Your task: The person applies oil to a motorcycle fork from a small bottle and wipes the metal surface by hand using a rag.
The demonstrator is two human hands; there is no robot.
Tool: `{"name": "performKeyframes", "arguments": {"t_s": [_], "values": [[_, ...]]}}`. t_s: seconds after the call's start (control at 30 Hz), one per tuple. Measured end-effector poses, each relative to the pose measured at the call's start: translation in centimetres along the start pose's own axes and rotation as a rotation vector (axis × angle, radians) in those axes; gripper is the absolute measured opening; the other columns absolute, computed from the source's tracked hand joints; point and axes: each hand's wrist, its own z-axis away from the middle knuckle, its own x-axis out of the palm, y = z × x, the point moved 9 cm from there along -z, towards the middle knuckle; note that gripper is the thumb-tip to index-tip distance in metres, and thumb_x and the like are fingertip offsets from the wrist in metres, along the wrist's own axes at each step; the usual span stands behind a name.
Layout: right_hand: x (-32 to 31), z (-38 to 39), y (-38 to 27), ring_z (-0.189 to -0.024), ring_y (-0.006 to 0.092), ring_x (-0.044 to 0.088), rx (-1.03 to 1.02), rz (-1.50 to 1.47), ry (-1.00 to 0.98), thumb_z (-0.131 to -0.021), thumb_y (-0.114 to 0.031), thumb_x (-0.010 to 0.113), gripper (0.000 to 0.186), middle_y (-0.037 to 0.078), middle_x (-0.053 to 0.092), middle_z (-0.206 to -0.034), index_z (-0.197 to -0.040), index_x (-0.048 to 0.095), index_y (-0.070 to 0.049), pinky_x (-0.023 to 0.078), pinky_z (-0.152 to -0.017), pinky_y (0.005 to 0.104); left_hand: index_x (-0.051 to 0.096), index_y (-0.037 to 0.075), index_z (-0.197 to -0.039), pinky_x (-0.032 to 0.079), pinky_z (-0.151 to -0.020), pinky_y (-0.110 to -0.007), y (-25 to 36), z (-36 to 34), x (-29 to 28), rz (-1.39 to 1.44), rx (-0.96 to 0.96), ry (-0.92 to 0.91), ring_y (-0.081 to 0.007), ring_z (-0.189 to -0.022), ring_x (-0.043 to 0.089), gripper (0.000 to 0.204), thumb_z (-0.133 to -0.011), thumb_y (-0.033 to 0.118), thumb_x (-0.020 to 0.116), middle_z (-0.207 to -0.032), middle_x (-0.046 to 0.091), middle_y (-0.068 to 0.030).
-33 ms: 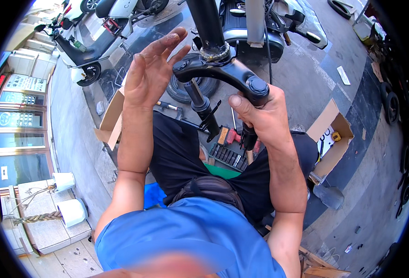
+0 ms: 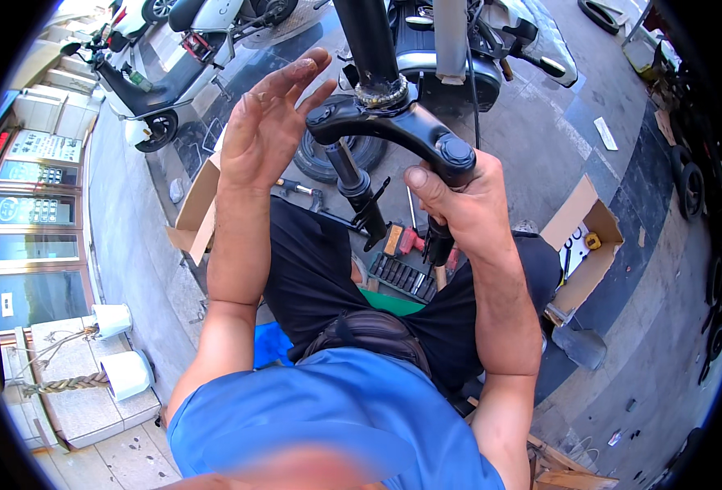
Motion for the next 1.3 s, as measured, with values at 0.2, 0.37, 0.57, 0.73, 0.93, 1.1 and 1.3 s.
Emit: {"name": "performKeyframes", "arguments": {"t_s": [0.2, 0.37, 0.57, 0.73, 0.93, 1.1, 1.3], "values": [[-0.6, 0.5, 0.8, -0.049, 0.0043, 0.047, -0.018, 0.040, 0.029, -0.090, -0.022, 0.083, 0.026, -0.001, 0.058, -0.062, -0.090, 0.069, 0.000, 0.034, -0.044, 0.0214, 0.070, -0.001, -0.117, 0.041, -0.115, -0.052, -1.0, -0.3, -1.6, 0.109, -0.021, 0.175, -0.0314, -0.136, 0.051, 0.032, -0.099, 0.026, 0.068, -0.136, 0.062, -0.0198], [-1.7, 1.3, 0.8, -0.065, 0.0053, 0.055, 0.014, 0.106, 0.073, -0.088, -0.015, 0.085, 0.023, 0.000, 0.063, -0.074, -0.092, 0.069, 0.000, 0.044, -0.056, 0.0228, 0.073, 0.000, -0.107, 0.049, -0.109, -0.049, -2.7, -0.6, -1.7, 0.292, -0.053, 0.199, -0.0282, -0.124, 0.061, 0.019, -0.098, 0.016, 0.071, -0.126, 0.068, -0.0188], [-1.6, 1.8, 0.7, -0.076, 0.0064, 0.058, 0.030, 0.157, 0.052, -0.086, -0.013, 0.086, 0.023, -0.001, 0.065, -0.082, -0.092, 0.068, 0.000, 0.049, -0.067, 0.0247, 0.074, 0.003, -0.105, 0.046, -0.112, -0.051, -2.8, -1.2, 0.5, 0.096, -0.035, 0.186, -0.0314, -0.128, 0.058, 0.019, -0.094, 0.018, 0.075, -0.129, 0.066, -0.0184], [-1.5, 2.0, 0.2, -0.075, 0.0064, 0.058, 0.003, 0.135, 0.047, -0.087, -0.012, 0.085, 0.022, -0.001, 0.065, -0.082, -0.092, 0.068, 0.000, 0.049, -0.066, 0.0249, 0.075, 0.001, -0.102, 0.049, -0.109, -0.049, -1.4, -0.9, 1.2, -0.087, 0.101, 0.212, -0.0301, -0.124, 0.061, 0.014, -0.090, 0.009, 0.078, -0.126, 0.067, -0.0175], [-1.2, 1.8, -0.1, -0.075, 0.0064, 0.058, -0.012, 0.138, 0.040, -0.087, -0.016, 0.086, 0.024, -0.001, 0.065, -0.081, -0.092, 0.068, -0.001, 0.049, -0.065, 0.0249, 0.076, -0.002, -0.103, 0.052, -0.099, -0.032, -0.4, -0.5, 1.9, -0.093, 0.139, 0.269, -0.0223, -0.118, 0.064, 0.014, -0.090, 0.002, 0.077, -0.122, 0.069, -0.0146], [-0.5, 1.6, -0.2, -0.074, 0.0063, 0.058, -0.003, 0.153, 0.016, -0.087, -0.017, 0.086, 0.025, -0.001, 0.065, -0.080, -0.092, 0.068, -0.001, 0.048, -0.065, 0.0246, 0.073, -0.004, -0.115, 0.044, -0.108, -0.038, 0.8, -0.2, 3.3, -0.408, 0.153, 0.242, -0.0260, -0.132, 0.054, 0.026, -0.101, 0.015, 0.065, -0.134, 0.064, -0.0167], [-0.8, 1.5, 0.1, -0.066, 0.0054, 0.056, -0.030, 0.084, 0.054, -0.088, -0.017, 0.085, 0.024, 0.000, 0.064, -0.075, -0.090, 0.068, -0.001, 0.045, -0.058, 0.0230, 0.059, 0.003, -0.144, 0.018, -0.121, -0.051, 1.8, 1.8, 7.6, -0.978, 0.357, 0.123, -0.0420, -0.148, 0.029, 0.071, -0.104, 0.060, 0.043, -0.156, 0.042, -0.0239]]}}
